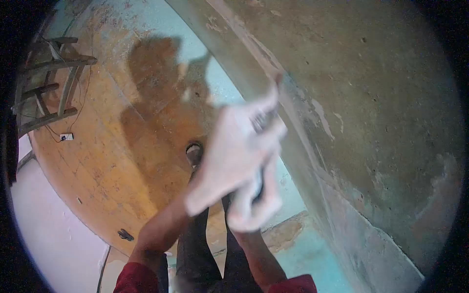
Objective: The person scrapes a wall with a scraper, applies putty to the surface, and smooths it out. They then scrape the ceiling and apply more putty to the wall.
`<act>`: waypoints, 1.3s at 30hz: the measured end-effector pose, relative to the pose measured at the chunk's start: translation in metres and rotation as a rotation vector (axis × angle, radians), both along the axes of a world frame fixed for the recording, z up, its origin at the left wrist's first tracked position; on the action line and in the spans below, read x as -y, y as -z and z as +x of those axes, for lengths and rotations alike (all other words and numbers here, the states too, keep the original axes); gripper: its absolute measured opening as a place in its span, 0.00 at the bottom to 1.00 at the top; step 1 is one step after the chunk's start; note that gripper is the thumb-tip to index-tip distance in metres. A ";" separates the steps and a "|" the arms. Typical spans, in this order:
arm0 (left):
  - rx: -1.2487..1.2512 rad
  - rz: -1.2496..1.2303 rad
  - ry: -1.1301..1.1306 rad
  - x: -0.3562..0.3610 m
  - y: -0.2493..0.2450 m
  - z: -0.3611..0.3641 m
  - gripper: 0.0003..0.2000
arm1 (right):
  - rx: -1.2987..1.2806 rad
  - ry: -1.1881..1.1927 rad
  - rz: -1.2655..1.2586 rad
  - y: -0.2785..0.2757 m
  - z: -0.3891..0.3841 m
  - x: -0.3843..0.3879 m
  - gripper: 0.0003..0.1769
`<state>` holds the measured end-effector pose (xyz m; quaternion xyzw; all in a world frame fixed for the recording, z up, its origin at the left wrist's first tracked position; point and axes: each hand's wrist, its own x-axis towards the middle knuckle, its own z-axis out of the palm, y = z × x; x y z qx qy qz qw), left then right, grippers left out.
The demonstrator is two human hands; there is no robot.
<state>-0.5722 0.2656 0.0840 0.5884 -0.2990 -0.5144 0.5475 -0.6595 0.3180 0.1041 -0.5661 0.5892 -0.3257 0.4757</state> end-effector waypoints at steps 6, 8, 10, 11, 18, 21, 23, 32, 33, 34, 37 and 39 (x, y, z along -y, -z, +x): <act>-0.002 0.112 -0.027 0.016 0.013 0.019 0.12 | -0.065 -0.090 0.074 0.010 0.007 0.014 0.32; 0.081 0.062 0.002 0.005 0.001 0.006 0.10 | -0.083 -0.061 0.042 -0.003 -0.004 0.006 0.30; 0.079 0.042 -0.012 0.010 -0.004 0.002 0.08 | 0.011 -0.032 0.010 -0.004 -0.002 0.014 0.31; 0.046 0.069 -0.046 0.014 0.004 0.007 0.13 | 0.003 -0.034 0.011 -0.001 0.000 0.017 0.31; 0.102 0.010 -0.055 0.006 0.002 -0.003 0.10 | 0.095 0.056 0.177 -0.015 -0.008 0.005 0.29; 0.169 0.077 -0.052 0.024 0.004 0.028 0.09 | 0.069 0.014 0.115 0.008 0.013 0.021 0.28; 0.002 -0.004 -0.097 0.012 0.005 0.010 0.08 | -0.035 -0.004 0.141 -0.004 0.007 0.008 0.29; 0.171 -0.011 0.014 0.006 -0.004 0.007 0.10 | 0.086 0.029 0.101 -0.007 0.004 -0.002 0.30; 0.171 -0.019 0.025 0.005 -0.007 0.004 0.10 | 0.167 0.102 0.075 -0.012 0.001 -0.003 0.29; 0.153 0.005 0.072 0.006 -0.009 0.008 0.09 | 0.217 0.121 0.122 -0.018 0.002 0.000 0.29; 0.045 0.192 0.023 0.023 -0.008 0.032 0.12 | 0.031 0.042 0.419 -0.021 0.018 0.028 0.30; 0.181 0.038 -0.026 0.015 0.004 0.020 0.11 | 0.085 0.064 0.368 -0.023 0.011 0.017 0.30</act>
